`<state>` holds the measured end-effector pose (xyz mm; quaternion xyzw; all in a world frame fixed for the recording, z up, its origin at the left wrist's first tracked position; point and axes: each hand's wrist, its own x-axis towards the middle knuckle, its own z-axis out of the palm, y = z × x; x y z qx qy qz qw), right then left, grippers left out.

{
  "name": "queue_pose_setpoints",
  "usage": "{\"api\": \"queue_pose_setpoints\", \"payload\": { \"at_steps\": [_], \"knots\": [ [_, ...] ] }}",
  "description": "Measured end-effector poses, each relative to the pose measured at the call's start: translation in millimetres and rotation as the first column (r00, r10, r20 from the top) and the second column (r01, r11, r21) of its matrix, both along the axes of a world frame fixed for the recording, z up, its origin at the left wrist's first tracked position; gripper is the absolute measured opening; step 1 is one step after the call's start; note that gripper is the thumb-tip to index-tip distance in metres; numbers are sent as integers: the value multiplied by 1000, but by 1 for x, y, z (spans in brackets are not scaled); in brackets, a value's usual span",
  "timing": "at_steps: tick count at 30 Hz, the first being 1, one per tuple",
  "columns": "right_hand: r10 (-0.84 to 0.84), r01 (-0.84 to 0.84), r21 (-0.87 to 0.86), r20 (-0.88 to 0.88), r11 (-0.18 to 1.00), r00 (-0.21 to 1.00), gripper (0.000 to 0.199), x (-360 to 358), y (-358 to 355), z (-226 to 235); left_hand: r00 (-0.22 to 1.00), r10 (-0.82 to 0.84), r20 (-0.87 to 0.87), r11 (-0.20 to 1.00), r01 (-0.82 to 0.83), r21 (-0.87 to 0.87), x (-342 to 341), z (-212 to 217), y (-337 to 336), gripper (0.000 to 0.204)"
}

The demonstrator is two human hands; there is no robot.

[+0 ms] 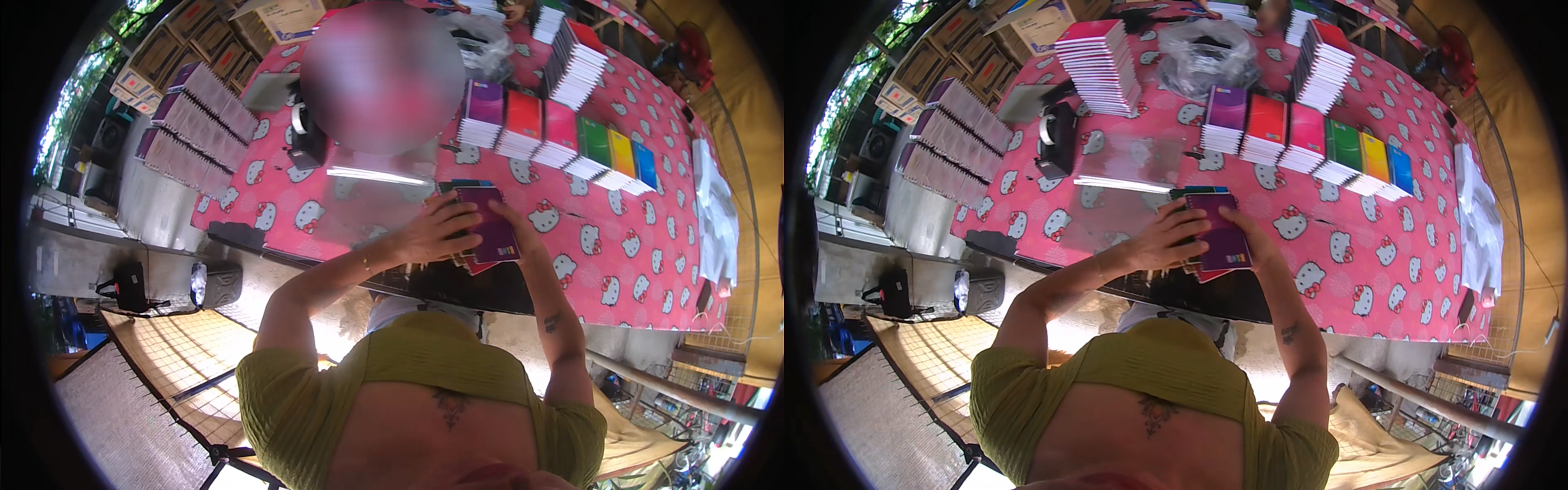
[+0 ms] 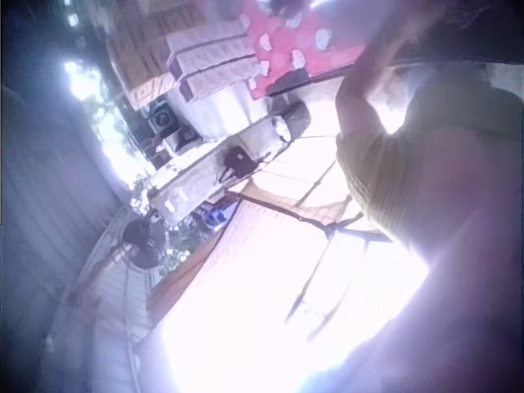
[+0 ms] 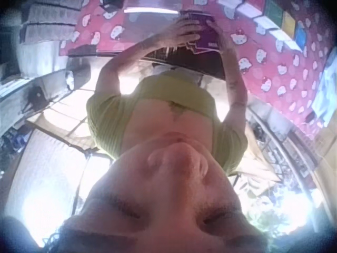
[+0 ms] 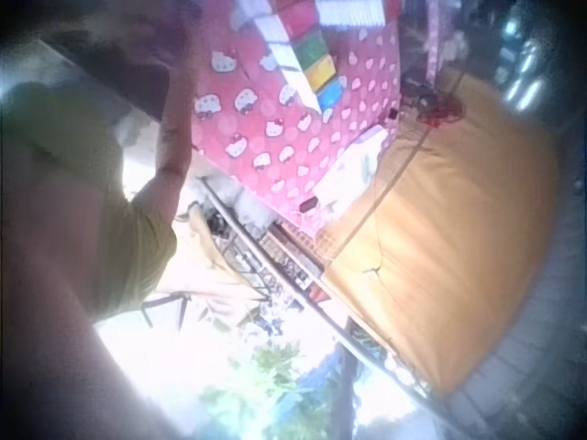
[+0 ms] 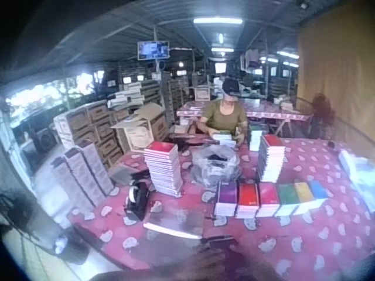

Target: The person places small notebooks into plastic bags, folds the tops over, and seals them with tape.

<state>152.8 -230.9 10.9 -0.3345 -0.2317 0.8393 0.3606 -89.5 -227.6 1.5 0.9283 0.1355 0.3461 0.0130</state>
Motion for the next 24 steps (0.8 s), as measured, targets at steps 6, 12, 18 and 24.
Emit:
{"api": "queue_pose_setpoints", "payload": {
  "at_steps": [6, 12, 18, 24],
  "knots": [
    [-361, 8, 858, 207, 514, 909, 114, -133, 22, -10, 789, 424, 445, 525, 186, -831, -106, -13, 0, 85],
    [-382, 97, 713, 251, 694, 889, 110, -218, 24, -94, 720, 515, 464, 306, 352, -885, -156, -74, 14, 93],
    [-431, 174, 805, 110, 567, 896, 110, -229, 21, -63, 760, 482, 435, 357, 283, -890, -174, -71, 8, 97],
    [-474, 65, 815, 269, 576, 838, 101, -235, 20, -62, 765, 500, 406, 373, 233, -898, -161, -65, 17, 88]
  ]
}}
